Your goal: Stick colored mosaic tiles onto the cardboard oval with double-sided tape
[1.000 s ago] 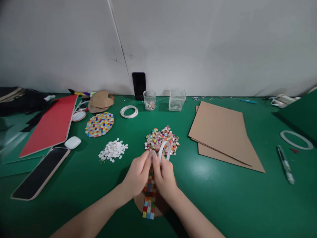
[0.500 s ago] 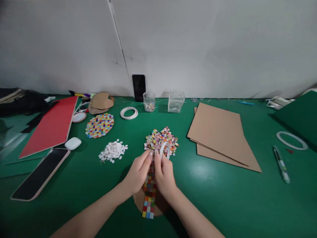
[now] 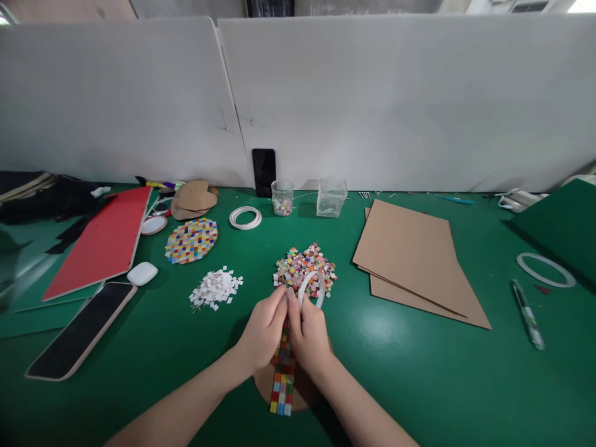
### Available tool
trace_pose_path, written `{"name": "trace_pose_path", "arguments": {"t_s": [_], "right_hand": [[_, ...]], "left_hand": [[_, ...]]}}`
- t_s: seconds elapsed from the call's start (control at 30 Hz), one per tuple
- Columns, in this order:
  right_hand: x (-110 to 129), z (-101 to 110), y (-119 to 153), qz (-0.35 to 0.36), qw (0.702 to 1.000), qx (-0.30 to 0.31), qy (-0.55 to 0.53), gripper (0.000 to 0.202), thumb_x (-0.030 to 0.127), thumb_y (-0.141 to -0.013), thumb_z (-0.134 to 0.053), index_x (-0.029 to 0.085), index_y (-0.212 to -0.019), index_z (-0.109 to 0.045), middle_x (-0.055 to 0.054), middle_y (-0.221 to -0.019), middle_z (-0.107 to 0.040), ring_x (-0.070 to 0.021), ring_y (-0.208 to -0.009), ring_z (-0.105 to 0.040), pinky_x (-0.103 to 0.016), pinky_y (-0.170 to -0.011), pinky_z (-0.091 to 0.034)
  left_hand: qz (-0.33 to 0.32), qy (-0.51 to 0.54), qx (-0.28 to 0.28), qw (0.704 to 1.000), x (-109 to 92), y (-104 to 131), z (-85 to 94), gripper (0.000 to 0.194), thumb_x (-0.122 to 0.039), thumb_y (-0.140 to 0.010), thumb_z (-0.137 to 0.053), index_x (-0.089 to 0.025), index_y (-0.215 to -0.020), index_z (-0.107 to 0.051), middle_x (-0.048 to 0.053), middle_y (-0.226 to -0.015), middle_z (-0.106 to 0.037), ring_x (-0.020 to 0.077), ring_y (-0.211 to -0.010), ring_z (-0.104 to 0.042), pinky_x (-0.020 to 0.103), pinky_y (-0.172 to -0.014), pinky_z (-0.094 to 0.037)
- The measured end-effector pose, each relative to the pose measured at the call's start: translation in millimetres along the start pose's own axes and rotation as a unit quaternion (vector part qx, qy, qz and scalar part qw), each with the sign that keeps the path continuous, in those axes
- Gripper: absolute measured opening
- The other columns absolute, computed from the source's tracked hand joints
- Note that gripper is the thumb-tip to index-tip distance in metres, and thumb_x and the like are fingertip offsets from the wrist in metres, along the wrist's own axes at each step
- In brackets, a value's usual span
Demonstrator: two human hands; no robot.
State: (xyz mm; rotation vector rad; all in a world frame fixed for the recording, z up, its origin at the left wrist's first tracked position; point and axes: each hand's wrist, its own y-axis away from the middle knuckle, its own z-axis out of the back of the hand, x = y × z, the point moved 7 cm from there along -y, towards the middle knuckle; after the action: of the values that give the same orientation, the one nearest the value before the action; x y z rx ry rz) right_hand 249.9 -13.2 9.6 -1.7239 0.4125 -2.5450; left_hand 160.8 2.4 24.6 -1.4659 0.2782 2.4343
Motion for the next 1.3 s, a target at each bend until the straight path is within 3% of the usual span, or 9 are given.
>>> {"name": "trace_pose_path", "arguments": {"t_s": [0.27, 0.5, 0.77, 0.93, 1.3], "right_hand": [[2.4, -1.7, 1.5, 0.01, 0.999, 0.014, 0.039, 0.026, 0.031, -0.092, -0.034, 0.017, -0.083, -0.053, -0.001, -0.06, -0.056, -0.0148, -0.053, -0.056, -0.022, -0.048, -0.04], [2.1, -2.2, -3.5, 0.011, 0.998, 0.044, 0.033, 0.029, 0.033, -0.092, -0.033, 0.017, -0.079, -0.053, -0.002, -0.062, -0.059, -0.0149, -0.054, -0.055, -0.023, -0.051, -0.04], [-8.3, 0.7, -2.7, -0.034, 0.996, -0.017, -0.08, 0.03, 0.035, -0.092, -0.035, 0.016, -0.079, -0.055, 0.0, -0.058, -0.051, -0.0145, -0.06, -0.05, -0.023, -0.053, -0.04], [-9.8, 0.6, -1.0, -0.031, 0.995, -0.025, -0.093, 0.029, 0.036, -0.092, -0.036, 0.016, -0.083, -0.055, 0.0, -0.062, -0.052, -0.0152, -0.064, -0.051, -0.023, -0.056, -0.041], [-1.9, 1.0, -1.3, 0.004, 1.0, 0.002, 0.015, 0.031, 0.035, -0.093, -0.033, 0.017, -0.074, -0.052, -0.001, -0.059, -0.057, -0.0132, -0.05, -0.051, -0.022, -0.047, -0.039]], "left_hand": [[0.0, -0.034, -0.007, 0.999, 1.7, -1.5, 2.3, 0.026, -0.024, -0.091, -0.026, -0.019, -0.077, -0.048, 0.005, -0.07, -0.058, 0.019, -0.068, -0.058, 0.026, -0.06, -0.039], [0.0, -0.054, 0.013, 0.998, 2.8, -5.8, 4.4, 0.024, -0.023, -0.091, -0.029, -0.018, -0.074, -0.046, 0.004, -0.065, -0.057, 0.0171, -0.059, -0.055, 0.025, -0.054, -0.035], [0.001, 0.091, -0.003, 0.996, -0.3, -2.1, 2.2, 0.03, -0.032, -0.093, -0.028, -0.018, -0.082, -0.051, 0.004, -0.076, -0.059, 0.0162, -0.071, -0.055, 0.025, -0.064, -0.04], [0.002, 0.096, 0.015, 0.995, -4.8, -1.2, 0.7, 0.026, -0.031, -0.092, -0.031, -0.019, -0.075, -0.046, 0.001, -0.071, -0.055, 0.0149, -0.068, -0.052, 0.024, -0.061, -0.038], [0.008, 0.102, 0.007, 0.995, -3.9, -2.6, 2.6, 0.024, -0.022, -0.089, -0.032, -0.02, -0.065, -0.037, -0.002, -0.063, -0.046, 0.0122, -0.061, -0.044, 0.023, -0.056, -0.033]]}}
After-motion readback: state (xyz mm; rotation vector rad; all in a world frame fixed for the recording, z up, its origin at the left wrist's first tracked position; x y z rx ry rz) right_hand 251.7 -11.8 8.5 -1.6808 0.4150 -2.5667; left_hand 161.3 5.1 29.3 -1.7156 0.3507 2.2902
